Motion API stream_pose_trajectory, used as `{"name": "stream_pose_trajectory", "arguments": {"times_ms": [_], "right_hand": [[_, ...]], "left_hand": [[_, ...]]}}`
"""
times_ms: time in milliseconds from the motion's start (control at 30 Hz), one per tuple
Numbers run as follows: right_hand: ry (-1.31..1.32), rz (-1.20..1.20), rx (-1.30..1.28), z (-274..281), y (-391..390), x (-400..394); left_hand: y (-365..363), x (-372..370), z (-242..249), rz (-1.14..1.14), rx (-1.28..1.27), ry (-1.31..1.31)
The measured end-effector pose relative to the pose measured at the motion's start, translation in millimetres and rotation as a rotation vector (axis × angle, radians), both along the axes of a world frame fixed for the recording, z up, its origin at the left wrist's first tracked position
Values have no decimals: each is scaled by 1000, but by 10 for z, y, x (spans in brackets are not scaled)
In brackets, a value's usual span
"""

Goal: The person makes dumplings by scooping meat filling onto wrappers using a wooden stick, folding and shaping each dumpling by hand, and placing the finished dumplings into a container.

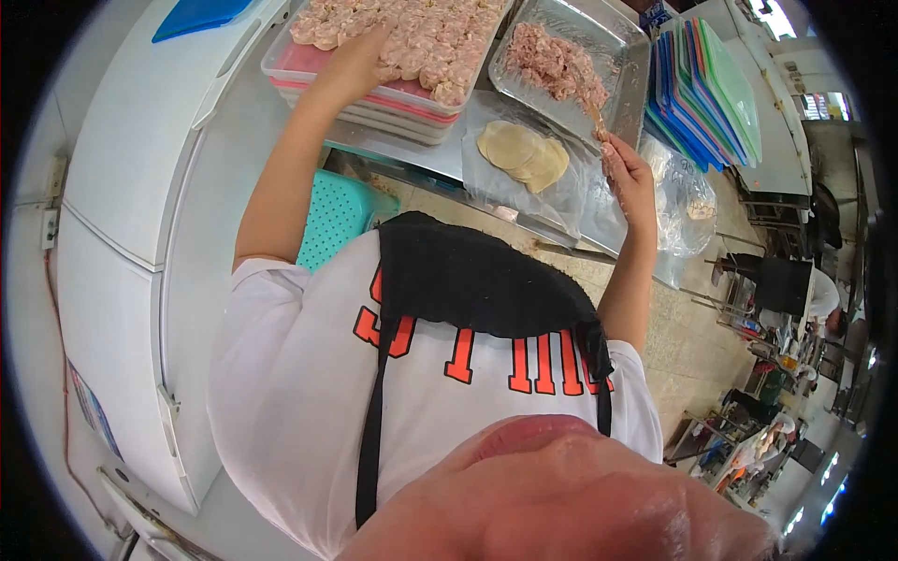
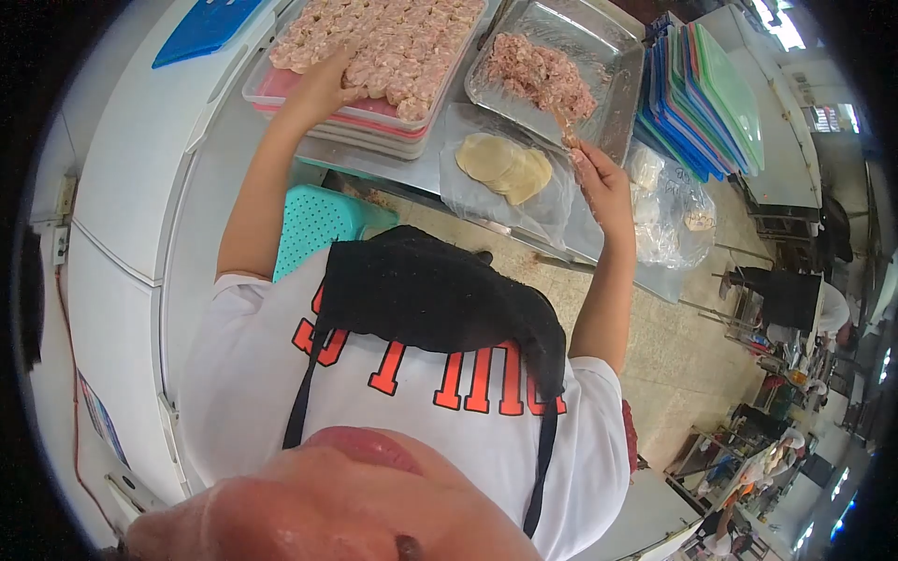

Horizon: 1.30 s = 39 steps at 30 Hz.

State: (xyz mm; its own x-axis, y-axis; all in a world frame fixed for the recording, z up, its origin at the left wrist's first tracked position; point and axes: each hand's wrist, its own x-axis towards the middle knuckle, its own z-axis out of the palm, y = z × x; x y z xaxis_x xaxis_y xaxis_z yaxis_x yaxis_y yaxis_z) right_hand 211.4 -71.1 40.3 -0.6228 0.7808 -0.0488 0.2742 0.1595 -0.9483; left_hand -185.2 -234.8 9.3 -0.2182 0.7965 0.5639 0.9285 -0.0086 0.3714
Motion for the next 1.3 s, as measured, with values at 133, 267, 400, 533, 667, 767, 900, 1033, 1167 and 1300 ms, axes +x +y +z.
{"name": "stream_pose_trajectory", "arguments": {"times_ms": [133,267,400,533,667,767,900,1033,1167,1300], "right_hand": [[-19,35,2,5,170,-5],[-25,90,9,-78,425,0],[-147,226,182,-116,756,-2],[-238,217,480,-237,1257,118],[-732,338,735,-44,1773,127],[-686,346,852,-219,2096,2],[-750,367,1014,-830,1940,-113],[-776,689,1047,-817,1734,144],[-806,662,985,-211,1957,79],[-715,657,1025,-642,1746,83]], "left_hand": [[-131,-90,129,47,-262,-196],[-76,-129,46,163,-324,-122],[-6,-247,49,157,-352,-196],[43,-464,-147,249,-280,-148],[26,-619,-289,279,-138,-16],[20,-457,-81,368,-273,-92],[280,525,423,605,-55,152],[788,1770,230,108,218,-72],[939,2154,-365,15,-75,-467],[961,2172,-874,-34,-305,-391]]}}
